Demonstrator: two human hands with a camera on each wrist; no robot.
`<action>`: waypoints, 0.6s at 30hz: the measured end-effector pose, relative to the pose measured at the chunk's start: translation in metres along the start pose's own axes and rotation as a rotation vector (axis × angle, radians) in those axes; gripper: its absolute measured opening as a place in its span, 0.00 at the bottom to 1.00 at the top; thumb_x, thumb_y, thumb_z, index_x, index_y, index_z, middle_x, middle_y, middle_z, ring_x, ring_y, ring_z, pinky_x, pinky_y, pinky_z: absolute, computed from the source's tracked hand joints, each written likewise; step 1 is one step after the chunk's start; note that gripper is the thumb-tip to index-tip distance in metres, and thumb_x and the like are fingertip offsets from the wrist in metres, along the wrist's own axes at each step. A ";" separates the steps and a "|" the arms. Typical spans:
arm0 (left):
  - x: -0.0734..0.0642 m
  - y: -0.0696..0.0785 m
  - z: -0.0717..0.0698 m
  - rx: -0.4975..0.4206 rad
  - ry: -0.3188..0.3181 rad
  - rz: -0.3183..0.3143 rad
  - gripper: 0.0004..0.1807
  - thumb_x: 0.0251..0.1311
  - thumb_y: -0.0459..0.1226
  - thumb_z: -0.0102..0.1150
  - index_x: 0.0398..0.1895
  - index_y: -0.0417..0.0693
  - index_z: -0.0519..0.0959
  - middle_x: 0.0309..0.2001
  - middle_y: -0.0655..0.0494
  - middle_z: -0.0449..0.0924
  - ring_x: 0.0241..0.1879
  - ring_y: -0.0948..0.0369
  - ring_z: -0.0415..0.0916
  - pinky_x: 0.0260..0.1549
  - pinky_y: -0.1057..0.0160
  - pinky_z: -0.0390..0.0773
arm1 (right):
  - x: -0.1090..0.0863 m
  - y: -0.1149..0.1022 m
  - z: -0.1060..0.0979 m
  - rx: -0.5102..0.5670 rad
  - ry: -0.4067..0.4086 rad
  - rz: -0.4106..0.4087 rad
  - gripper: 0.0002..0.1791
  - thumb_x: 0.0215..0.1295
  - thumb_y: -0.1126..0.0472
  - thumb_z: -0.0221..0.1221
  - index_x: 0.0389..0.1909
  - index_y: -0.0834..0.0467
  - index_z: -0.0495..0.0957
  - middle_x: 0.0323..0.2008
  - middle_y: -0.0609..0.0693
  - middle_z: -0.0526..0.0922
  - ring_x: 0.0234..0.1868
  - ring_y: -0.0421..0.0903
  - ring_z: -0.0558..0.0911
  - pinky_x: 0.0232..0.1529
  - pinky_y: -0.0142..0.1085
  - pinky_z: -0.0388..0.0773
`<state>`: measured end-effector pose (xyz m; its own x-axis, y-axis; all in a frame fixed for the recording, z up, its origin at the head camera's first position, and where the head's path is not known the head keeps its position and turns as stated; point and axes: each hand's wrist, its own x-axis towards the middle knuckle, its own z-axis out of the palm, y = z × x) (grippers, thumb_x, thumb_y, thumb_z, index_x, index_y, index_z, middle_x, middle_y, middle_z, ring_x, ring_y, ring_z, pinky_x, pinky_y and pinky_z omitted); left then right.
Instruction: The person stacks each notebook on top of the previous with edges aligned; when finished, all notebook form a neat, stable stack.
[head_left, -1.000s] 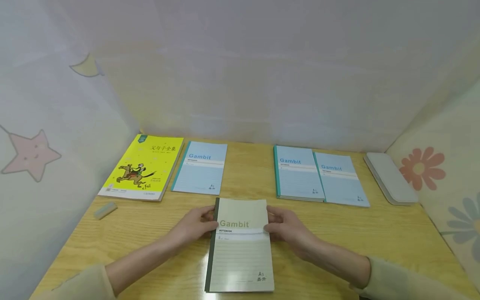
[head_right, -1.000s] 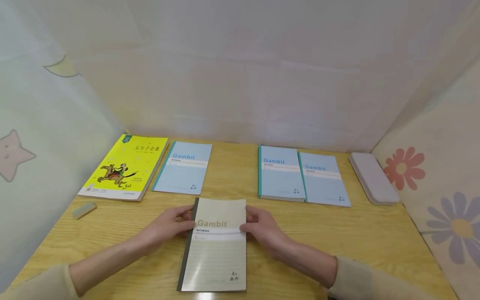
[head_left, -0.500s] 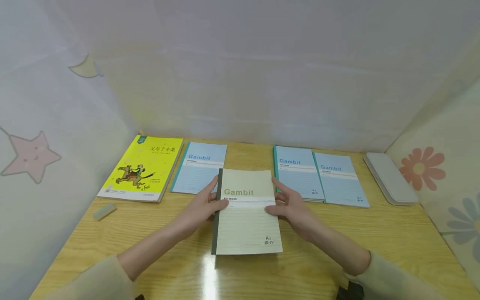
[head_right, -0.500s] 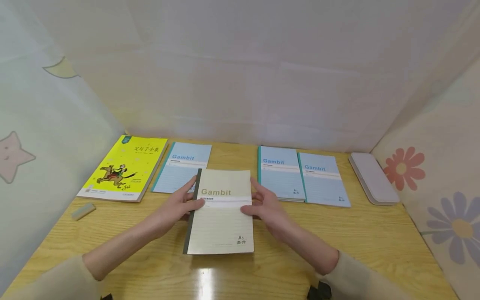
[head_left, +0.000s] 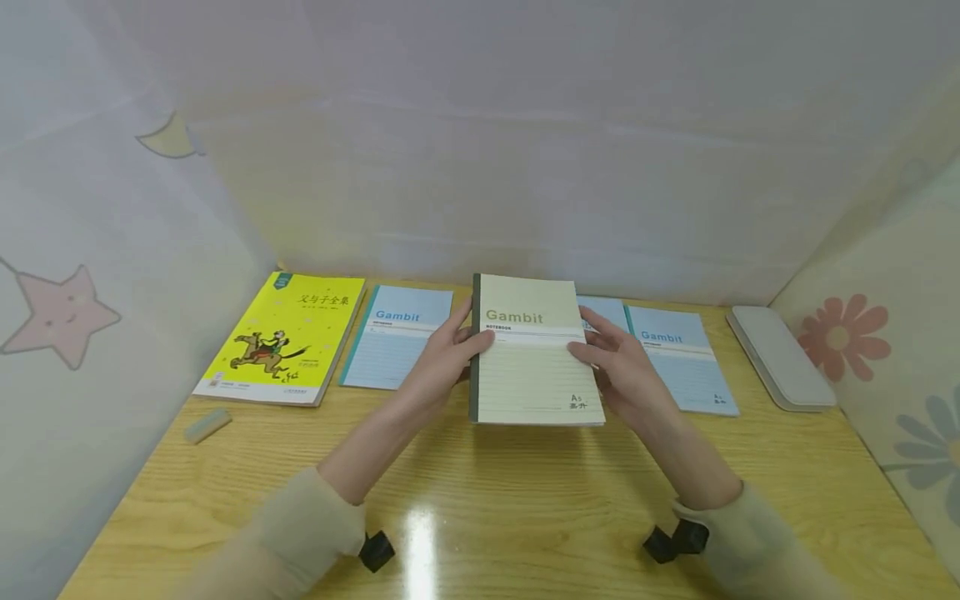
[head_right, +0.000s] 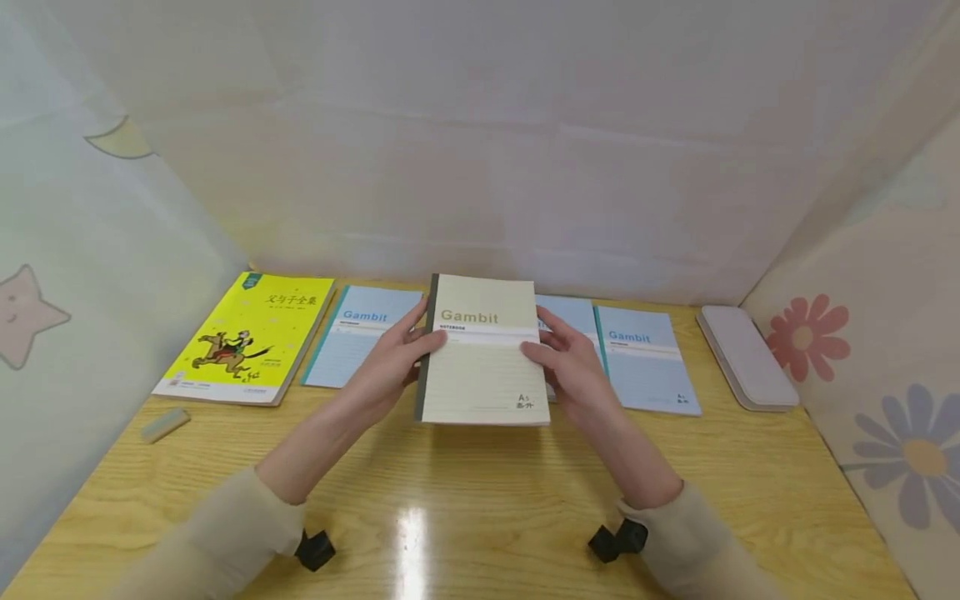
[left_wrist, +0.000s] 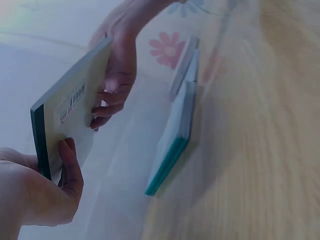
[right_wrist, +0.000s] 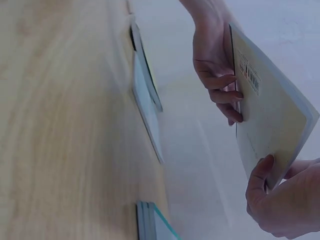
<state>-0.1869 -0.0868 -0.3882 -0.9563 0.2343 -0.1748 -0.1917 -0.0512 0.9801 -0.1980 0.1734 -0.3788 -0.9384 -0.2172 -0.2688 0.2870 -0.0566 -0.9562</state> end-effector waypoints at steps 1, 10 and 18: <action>0.004 0.001 0.004 -0.011 0.005 0.005 0.41 0.76 0.45 0.54 0.83 0.73 0.44 0.68 0.52 0.75 0.60 0.55 0.78 0.57 0.55 0.78 | 0.003 -0.002 -0.003 0.016 0.009 0.000 0.42 0.74 0.65 0.59 0.83 0.44 0.51 0.61 0.49 0.75 0.50 0.38 0.84 0.49 0.32 0.86; 0.041 0.000 0.035 -0.098 0.035 -0.007 0.41 0.73 0.46 0.58 0.84 0.67 0.49 0.76 0.48 0.64 0.72 0.52 0.68 0.73 0.47 0.70 | 0.018 -0.013 -0.037 0.013 0.104 -0.017 0.38 0.76 0.55 0.59 0.81 0.41 0.56 0.71 0.49 0.67 0.67 0.43 0.74 0.60 0.31 0.80; 0.067 -0.008 0.062 -0.174 0.008 0.001 0.34 0.75 0.39 0.54 0.82 0.59 0.57 0.65 0.51 0.78 0.52 0.59 0.79 0.62 0.54 0.78 | 0.024 -0.009 -0.070 0.146 0.143 -0.032 0.36 0.77 0.55 0.57 0.82 0.46 0.55 0.75 0.48 0.66 0.65 0.38 0.74 0.52 0.25 0.82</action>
<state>-0.2363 -0.0107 -0.4018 -0.9582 0.2263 -0.1748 -0.2249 -0.2186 0.9495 -0.2367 0.2366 -0.3848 -0.9622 -0.0728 -0.2623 0.2718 -0.2040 -0.9405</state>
